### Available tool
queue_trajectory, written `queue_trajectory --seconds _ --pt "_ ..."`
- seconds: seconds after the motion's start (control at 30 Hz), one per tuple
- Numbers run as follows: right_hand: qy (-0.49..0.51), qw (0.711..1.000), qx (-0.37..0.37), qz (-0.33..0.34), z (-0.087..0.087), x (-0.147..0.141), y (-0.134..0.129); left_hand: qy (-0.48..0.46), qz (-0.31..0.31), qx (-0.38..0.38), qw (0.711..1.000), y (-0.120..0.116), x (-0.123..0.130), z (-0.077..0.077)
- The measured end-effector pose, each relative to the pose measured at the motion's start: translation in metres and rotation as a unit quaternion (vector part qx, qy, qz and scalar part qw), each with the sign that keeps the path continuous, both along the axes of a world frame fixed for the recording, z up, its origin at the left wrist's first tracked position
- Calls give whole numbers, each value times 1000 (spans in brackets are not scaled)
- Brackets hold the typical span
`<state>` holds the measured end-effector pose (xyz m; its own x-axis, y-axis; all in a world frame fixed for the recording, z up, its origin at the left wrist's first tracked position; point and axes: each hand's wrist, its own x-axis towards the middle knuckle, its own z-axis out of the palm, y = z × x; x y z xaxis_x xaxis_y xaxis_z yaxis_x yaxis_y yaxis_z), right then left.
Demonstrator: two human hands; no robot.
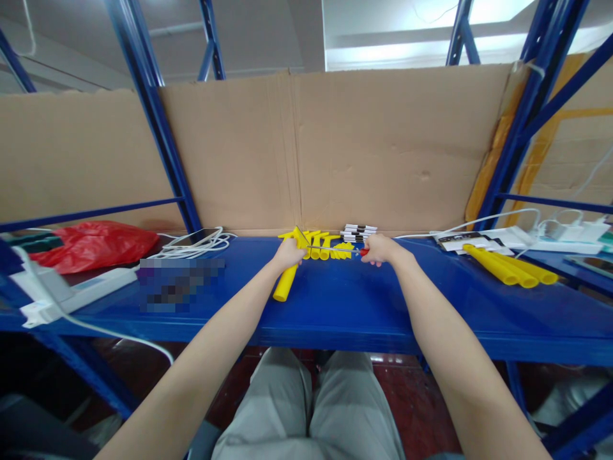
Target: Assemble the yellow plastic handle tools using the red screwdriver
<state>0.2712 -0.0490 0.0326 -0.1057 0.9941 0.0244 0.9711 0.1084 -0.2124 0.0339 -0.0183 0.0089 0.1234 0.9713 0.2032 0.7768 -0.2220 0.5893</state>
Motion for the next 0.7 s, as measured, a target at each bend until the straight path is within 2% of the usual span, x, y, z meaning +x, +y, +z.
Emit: queue_trajectory --seconds 0.23,0.43,0.6,0.7 --pt "-139 981 131 14 4 3 1 0 7 1 1000 -2 0 1" --pt "-156 979 133 5 4 3 0 -3 3 -11 1000 -3 0 2" --pt "-104 990 92 18 -1 5 6 -16 -5 -20 1000 2 0 0" --pt "-96 990 99 41 -2 9 9 -22 -3 -21 1000 3 0 -1"
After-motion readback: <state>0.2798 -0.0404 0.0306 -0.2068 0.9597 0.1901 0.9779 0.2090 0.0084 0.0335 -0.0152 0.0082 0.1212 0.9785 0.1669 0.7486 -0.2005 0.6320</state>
